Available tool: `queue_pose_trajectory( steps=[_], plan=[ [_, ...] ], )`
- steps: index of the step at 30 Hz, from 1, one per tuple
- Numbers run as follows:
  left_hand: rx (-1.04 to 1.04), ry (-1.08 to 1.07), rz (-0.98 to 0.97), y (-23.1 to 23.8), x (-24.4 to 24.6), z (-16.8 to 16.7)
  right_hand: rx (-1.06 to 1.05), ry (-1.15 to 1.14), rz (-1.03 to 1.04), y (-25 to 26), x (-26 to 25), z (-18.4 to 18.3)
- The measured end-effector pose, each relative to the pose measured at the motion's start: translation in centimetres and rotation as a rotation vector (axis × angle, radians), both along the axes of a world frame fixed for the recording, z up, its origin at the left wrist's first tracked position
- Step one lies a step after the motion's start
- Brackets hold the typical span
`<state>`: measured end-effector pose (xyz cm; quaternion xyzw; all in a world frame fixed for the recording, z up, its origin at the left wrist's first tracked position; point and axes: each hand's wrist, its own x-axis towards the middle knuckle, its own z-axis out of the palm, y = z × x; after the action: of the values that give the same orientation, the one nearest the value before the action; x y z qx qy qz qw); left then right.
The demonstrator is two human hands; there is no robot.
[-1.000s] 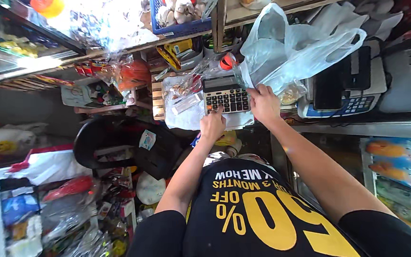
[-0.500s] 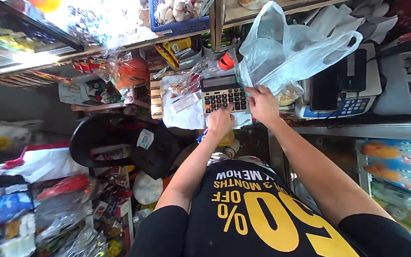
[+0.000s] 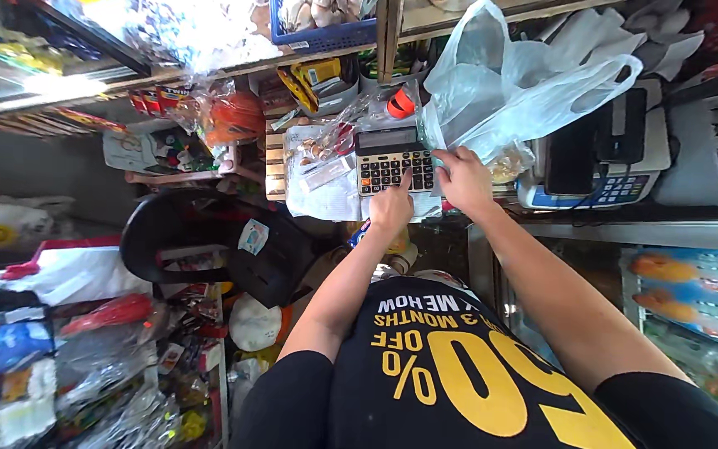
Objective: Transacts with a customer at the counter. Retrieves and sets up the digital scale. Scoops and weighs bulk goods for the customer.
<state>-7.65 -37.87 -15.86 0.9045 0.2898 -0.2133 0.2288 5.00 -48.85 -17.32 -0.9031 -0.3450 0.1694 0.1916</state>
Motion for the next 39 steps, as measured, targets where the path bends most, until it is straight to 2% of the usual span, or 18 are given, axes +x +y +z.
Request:
queue_pose_trajectory(
  steps=[2,6,10,13,18,22,25,28,31,35,37,39],
  plan=[
    [-0.012,0.054,-0.006,0.0,0.5,-0.2,-0.012,-0.005,0.004,0.0,0.0,0.0],
    [-0.027,-0.052,0.006,-0.6,-1.5,-0.2,-0.010,0.010,0.007,0.0,0.0,0.1],
    [0.007,-0.053,0.117,0.9,-3.4,0.5,-0.012,0.008,0.021,0.0,0.1,-0.2],
    [0.055,-0.060,0.168,2.1,-3.1,0.7,-0.019,0.010,0.018,0.0,0.0,-0.1],
    [0.031,-0.006,0.133,3.0,-2.6,-0.1,-0.026,0.017,0.029,0.2,0.0,0.1],
    [0.078,-0.117,0.182,3.2,-5.5,0.3,-0.003,0.026,0.026,0.2,0.3,-0.1],
    [0.088,-0.072,0.183,3.5,-7.2,-0.7,-0.002,0.029,0.019,0.0,0.3,-0.1],
    [0.073,-0.065,0.178,3.1,-6.6,0.0,-0.011,0.034,0.013,0.0,0.2,0.1],
    [0.029,-0.106,0.084,1.4,-4.5,0.6,-0.023,0.032,0.012,0.1,0.2,0.3],
    [-0.022,0.051,-0.056,0.0,-1.7,-0.2,-0.042,0.025,0.003,0.3,0.0,0.3],
    [-0.045,0.055,-0.059,0.0,-1.8,0.2,-0.057,0.022,-0.002,0.3,0.1,0.5],
    [-0.137,-0.043,-0.016,0.0,-3.3,0.8,-0.060,0.018,-0.004,0.2,0.0,0.5]
  ],
)
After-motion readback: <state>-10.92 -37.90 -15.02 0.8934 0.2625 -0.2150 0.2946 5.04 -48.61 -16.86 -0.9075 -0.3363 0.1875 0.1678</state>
